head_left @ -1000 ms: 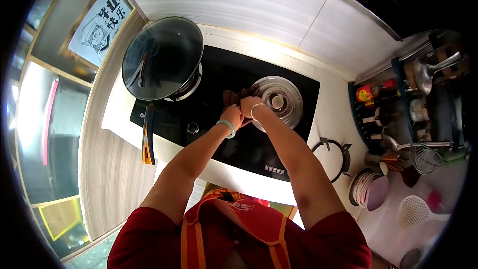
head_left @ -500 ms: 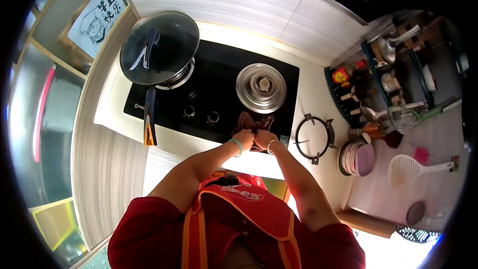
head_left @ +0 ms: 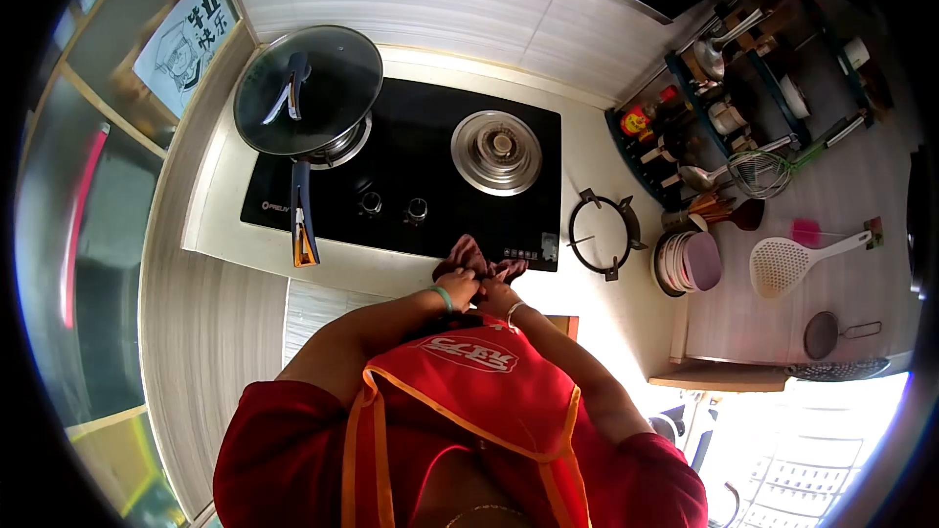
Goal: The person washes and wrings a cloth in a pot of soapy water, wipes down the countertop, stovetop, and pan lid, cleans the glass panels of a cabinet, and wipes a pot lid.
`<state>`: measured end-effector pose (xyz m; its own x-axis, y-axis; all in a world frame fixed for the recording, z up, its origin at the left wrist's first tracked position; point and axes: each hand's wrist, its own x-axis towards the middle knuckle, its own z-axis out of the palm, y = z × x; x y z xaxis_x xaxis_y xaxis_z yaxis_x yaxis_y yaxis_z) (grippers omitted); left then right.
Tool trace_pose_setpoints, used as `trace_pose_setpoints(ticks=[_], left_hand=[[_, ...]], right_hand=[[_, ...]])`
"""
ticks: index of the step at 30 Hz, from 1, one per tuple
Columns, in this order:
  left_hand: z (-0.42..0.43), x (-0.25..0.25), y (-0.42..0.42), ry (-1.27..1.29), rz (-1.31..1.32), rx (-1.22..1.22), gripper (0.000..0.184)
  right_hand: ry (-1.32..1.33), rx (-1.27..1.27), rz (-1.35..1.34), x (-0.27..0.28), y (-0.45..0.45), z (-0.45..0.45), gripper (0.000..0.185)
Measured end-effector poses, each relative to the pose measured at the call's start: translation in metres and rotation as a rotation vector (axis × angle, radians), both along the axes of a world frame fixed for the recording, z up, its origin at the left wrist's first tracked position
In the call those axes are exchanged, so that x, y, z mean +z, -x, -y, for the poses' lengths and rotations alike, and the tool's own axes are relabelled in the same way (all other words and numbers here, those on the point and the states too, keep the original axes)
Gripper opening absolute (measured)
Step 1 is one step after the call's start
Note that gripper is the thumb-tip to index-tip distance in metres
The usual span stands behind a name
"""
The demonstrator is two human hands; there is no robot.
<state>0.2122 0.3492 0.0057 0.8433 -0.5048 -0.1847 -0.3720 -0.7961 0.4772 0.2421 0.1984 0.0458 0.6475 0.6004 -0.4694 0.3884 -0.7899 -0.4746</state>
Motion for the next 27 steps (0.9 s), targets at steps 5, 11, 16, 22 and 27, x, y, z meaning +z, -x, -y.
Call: trace_pose_setpoints(ticks=[5,11,16,22,27], left_hand=[[-0.008,-0.006,-0.022,0.295,0.027,0.214,0.037],[0.016,0.051,-0.077,0.476,0.126,0.474,0.036],[0.031,0.024,-0.078,0.196,0.252,0.332,0.054],[0.035,-0.004,-0.086,0.081,0.324,0.319,0.044],[0.069,0.021,-0.151,0.357,0.278,0.516,0.037]], right_hand=[[-0.191,-0.331,-0.063,0.024,-0.028,0.01,0.026],[-0.378,-0.425,0.434,0.03,-0.09,0.038,0.032],[-0.111,-0.232,0.481,0.002,-0.081,0.024,0.049],[-0.244,-0.279,0.646,-0.045,-0.099,0.023,0.037],[-0.623,-0.36,0.672,-0.033,-0.173,0.037,0.026]])
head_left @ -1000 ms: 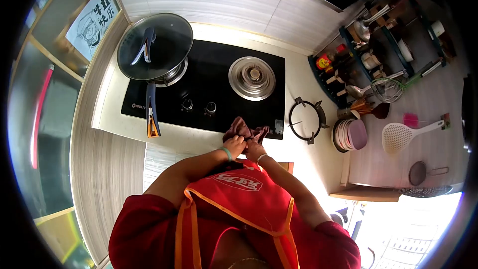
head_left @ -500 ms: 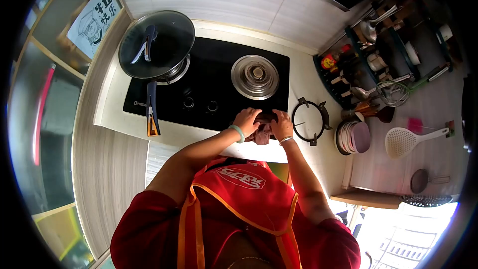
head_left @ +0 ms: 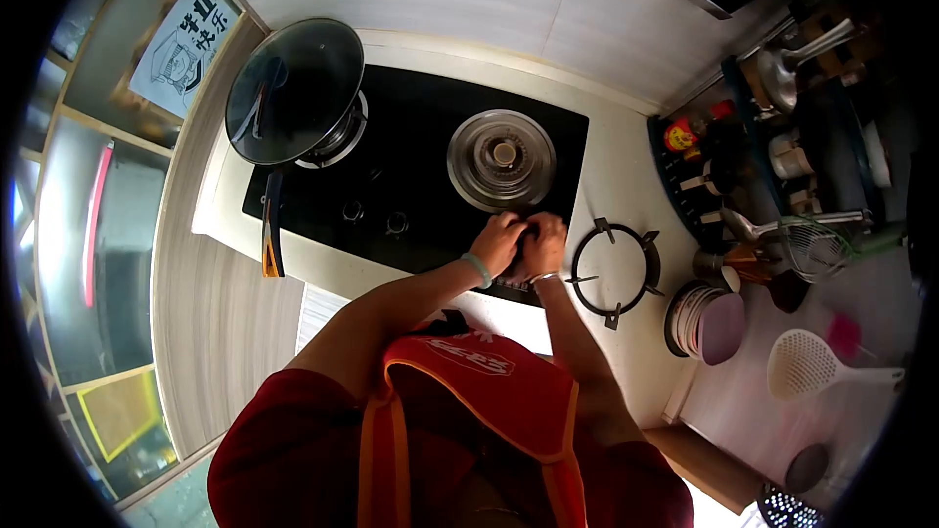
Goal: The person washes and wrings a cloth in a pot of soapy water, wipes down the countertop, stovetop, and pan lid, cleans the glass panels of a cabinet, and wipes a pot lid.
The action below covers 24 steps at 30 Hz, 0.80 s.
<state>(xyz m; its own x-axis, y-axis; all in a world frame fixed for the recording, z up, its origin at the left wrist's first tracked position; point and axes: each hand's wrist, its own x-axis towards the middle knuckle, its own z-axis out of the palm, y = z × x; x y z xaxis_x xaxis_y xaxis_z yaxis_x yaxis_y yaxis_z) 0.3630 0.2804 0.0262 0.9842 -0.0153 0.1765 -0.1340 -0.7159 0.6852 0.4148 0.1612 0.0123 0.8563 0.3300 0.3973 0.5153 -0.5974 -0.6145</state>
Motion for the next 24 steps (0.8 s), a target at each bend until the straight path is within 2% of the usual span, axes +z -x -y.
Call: trace_pose_setpoints(ticks=[4,5,6,7,9,14,18,19,20,22,24], left_hand=[[0.008,0.013,-0.039,-0.195,0.083,0.035,0.043],[0.002,0.01,-0.041,-0.194,0.073,0.039,0.043],[-0.006,0.007,-0.04,-0.3,0.004,-0.015,0.04],[-0.013,0.005,-0.039,-0.406,-0.063,-0.072,0.038],[-0.029,0.003,-0.034,-0.41,-0.105,-0.095,0.036],[-0.093,-0.002,-0.017,-0.44,-0.036,-0.203,0.027],[-0.152,0.01,-0.024,-0.516,-0.182,-0.164,0.025],[-0.164,0.012,-0.028,-0.517,-0.213,-0.132,0.031],[-0.173,0.013,-0.035,-0.516,-0.203,-0.129,0.031],[-0.187,0.02,-0.045,-0.501,-0.325,-0.105,0.035],[-0.197,0.018,-0.054,-0.498,-0.326,-0.115,0.037]], right_hand=[[0.06,-0.004,0.004,0.023,-0.047,-0.001,0.033],[0.206,0.019,-0.065,0.012,-0.053,-0.003,0.033],[0.208,0.023,-0.073,0.008,-0.05,-0.008,0.033],[0.357,0.03,-0.023,0.005,-0.046,-0.013,0.033],[0.558,0.052,0.034,0.002,-0.038,-0.023,0.03],[0.635,0.031,-0.052,0.005,0.0,-0.074,0.027],[0.65,0.055,-0.06,0.018,0.017,-0.137,0.034],[0.623,0.043,-0.122,0.008,0.013,-0.152,0.037],[0.668,0.006,-0.157,-0.005,0.006,-0.168,0.053],[0.638,0.006,-0.26,0.007,-0.005,-0.188,0.056],[0.63,-0.008,-0.277,0.007,-0.016,-0.203,0.058]])
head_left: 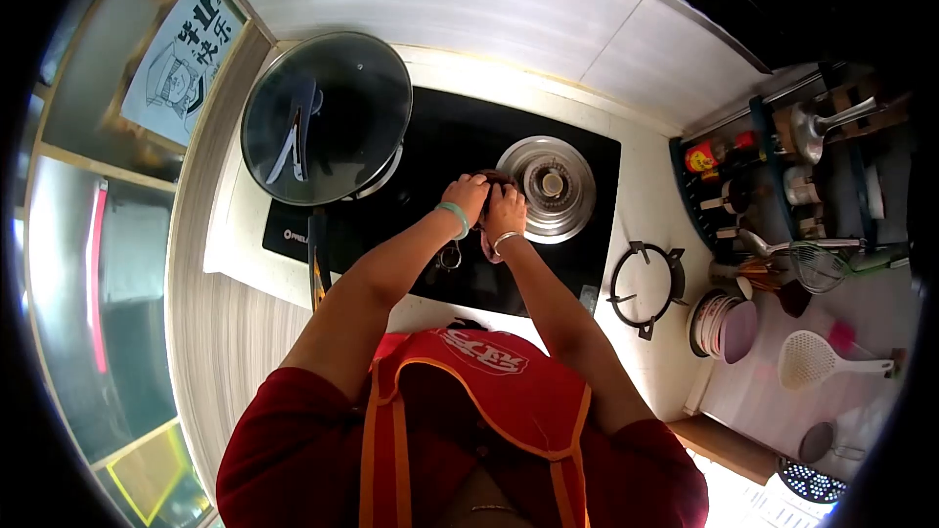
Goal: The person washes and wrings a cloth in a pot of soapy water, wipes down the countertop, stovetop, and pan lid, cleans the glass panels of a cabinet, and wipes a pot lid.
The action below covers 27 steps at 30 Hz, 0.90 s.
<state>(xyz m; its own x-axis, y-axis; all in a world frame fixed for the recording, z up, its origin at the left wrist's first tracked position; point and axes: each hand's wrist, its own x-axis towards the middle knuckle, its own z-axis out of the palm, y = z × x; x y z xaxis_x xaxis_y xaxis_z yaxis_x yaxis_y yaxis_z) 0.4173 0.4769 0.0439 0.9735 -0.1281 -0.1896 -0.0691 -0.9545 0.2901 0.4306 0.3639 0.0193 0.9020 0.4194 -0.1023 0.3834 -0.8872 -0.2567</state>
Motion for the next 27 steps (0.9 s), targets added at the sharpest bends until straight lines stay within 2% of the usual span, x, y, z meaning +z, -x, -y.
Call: trace_pose_setpoints(ticks=[2,5,6,10,14,16,18,21,22,24,26,27], left_hand=[[-0.004,0.003,-0.01,0.079,-0.031,0.093,0.04],[-0.008,-0.023,-0.026,0.152,0.06,0.158,0.044],[-0.01,-0.016,-0.03,0.158,0.068,0.158,0.044],[-0.014,-0.005,-0.054,0.165,0.012,0.161,0.041],[-0.009,-0.019,-0.091,0.191,0.029,0.221,0.034],[-0.007,-0.015,-0.112,0.18,-0.025,0.224,0.037],[-0.004,-0.009,-0.13,0.168,-0.087,0.23,0.039],[0.007,-0.005,-0.157,0.328,0.045,0.158,0.038],[0.016,0.006,-0.164,0.262,0.083,0.118,0.037],[0.04,0.013,-0.172,0.136,0.132,0.077,0.035],[0.057,-0.005,-0.174,0.109,0.028,0.041,0.033],[0.06,-0.014,-0.171,0.057,0.074,0.023,0.033]], right_hand=[[-0.004,-0.019,-0.002,0.001,-0.012,-0.01,0.06],[0.03,-0.013,-0.109,0.006,-0.03,-0.021,0.074],[0.035,-0.013,-0.1,0.008,-0.037,-0.025,0.074],[0.152,0.035,-0.111,0.009,-0.071,-0.033,0.07],[0.192,0.04,-0.117,0.005,-0.113,-0.032,0.057],[0.234,0.081,-0.137,0.014,-0.138,-0.024,0.05],[0.068,0.047,-0.208,0.019,-0.164,-0.012,0.037],[-0.196,0.011,-0.017,0.008,-0.2,0.022,0.035],[-0.308,0.005,0.046,0.008,-0.208,0.034,0.036],[-0.277,-0.02,0.028,0.015,-0.218,0.058,0.036],[-0.002,0.11,-0.112,-0.006,-0.23,0.08,0.038],[0.122,0.112,-0.224,0.003,-0.223,0.076,0.041]])
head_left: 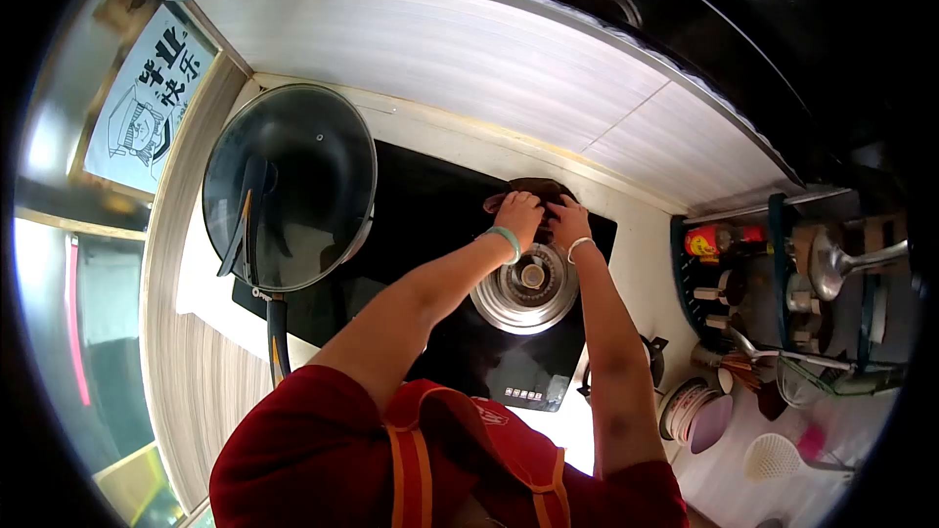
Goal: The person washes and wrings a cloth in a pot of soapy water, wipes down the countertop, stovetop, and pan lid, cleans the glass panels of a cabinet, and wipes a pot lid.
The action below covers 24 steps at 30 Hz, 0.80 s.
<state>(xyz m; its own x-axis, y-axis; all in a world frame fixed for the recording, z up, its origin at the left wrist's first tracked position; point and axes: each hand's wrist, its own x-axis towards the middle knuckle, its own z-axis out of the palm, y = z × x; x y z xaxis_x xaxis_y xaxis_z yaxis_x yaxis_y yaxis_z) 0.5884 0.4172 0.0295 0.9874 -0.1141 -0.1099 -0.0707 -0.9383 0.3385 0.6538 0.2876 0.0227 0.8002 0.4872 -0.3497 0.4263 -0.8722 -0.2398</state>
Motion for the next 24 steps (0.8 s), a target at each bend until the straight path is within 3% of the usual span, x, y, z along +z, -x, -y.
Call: trace_pose_setpoints(ticks=[1,3,7,11,13,15,17,20,24], left_hand=[[-0.001,-0.009,0.005,-0.003,-0.007,0.01,0.033],[-0.007,-0.019,0.019,0.0,0.238,0.083,0.033],[-0.066,-0.018,0.05,0.067,0.099,0.258,0.036],[-0.108,-0.015,0.09,-0.084,0.095,0.457,0.043],[-0.122,-0.025,0.094,0.004,0.105,0.719,0.05],[-0.136,-0.03,0.092,0.081,0.107,0.785,0.051],[-0.143,-0.026,0.083,0.534,0.503,0.921,0.053],[-0.146,-0.016,0.071,0.457,0.501,0.937,0.058],[-0.153,-0.021,0.084,0.437,0.348,0.906,0.063]], right_hand=[[-0.003,0.01,-0.007,-0.004,0.001,-0.006,0.041],[-0.052,0.103,-0.036,-0.01,0.003,-0.018,0.044],[-0.191,0.344,-0.009,-0.013,0.02,-0.078,0.047],[-0.169,0.491,0.021,-0.005,0.044,-0.164,0.048],[-0.149,0.582,0.081,-0.009,0.047,-0.201,0.051],[-0.14,0.644,0.099,-0.009,0.045,-0.228,0.051],[-0.125,0.706,0.116,-0.011,0.043,-0.251,0.052],[-0.144,0.757,0.391,-0.058,0.04,-0.284,0.05],[-0.216,0.767,0.332,-0.037,0.058,-0.264,0.043]])
